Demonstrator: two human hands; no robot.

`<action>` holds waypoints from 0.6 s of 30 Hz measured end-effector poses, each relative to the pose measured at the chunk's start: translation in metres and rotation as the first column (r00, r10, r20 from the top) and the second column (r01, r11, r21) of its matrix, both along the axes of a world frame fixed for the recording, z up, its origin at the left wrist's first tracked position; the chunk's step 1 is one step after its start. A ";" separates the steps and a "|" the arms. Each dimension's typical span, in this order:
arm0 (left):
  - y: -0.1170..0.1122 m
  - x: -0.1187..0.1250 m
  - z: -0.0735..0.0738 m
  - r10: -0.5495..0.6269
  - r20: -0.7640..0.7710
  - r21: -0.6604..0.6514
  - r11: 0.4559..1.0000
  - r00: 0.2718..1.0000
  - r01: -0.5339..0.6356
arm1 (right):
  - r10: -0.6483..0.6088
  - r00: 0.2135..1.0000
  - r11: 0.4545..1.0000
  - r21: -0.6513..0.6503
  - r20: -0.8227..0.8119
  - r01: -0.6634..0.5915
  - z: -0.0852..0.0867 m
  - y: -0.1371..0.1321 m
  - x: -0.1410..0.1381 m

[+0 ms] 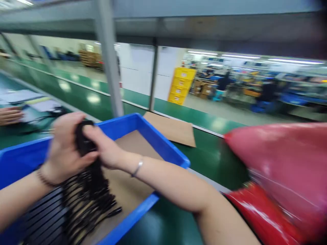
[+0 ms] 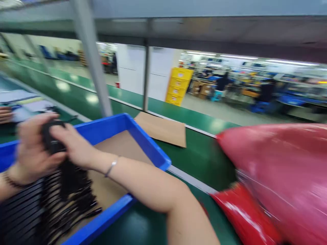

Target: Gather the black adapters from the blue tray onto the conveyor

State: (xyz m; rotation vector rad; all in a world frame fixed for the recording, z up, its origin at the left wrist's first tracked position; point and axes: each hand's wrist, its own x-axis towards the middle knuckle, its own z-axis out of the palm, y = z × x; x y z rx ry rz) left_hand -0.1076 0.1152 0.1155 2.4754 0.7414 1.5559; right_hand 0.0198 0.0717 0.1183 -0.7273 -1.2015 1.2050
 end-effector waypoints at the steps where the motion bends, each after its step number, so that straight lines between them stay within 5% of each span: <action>1: -0.001 -0.008 -0.001 0.037 -0.031 0.088 0.996 0.999 -0.034 | 0.110 0.991 0.993 0.044 -0.082 -0.107 -0.003 0.009 -0.014; 4: -0.002 -0.011 -0.004 0.096 -0.108 0.265 0.962 0.990 -0.065 | 0.208 0.953 0.978 0.052 -0.222 -0.201 -0.011 0.016 -0.029; 9: -0.003 -0.003 0.006 0.027 -0.173 0.181 0.984 0.985 0.005 | 0.175 0.938 0.980 -0.041 -0.300 -0.196 -0.007 0.010 -0.021; 14: -0.008 -0.021 0.026 -0.095 -0.065 0.097 0.990 0.993 0.101 | 0.011 0.970 1.000 0.014 -0.245 -0.008 0.033 0.004 -0.006; 18: 0.000 -0.028 0.027 -0.026 0.138 -0.095 0.995 0.990 0.040 | -0.008 0.902 0.994 0.095 -0.432 0.054 0.072 -0.039 0.019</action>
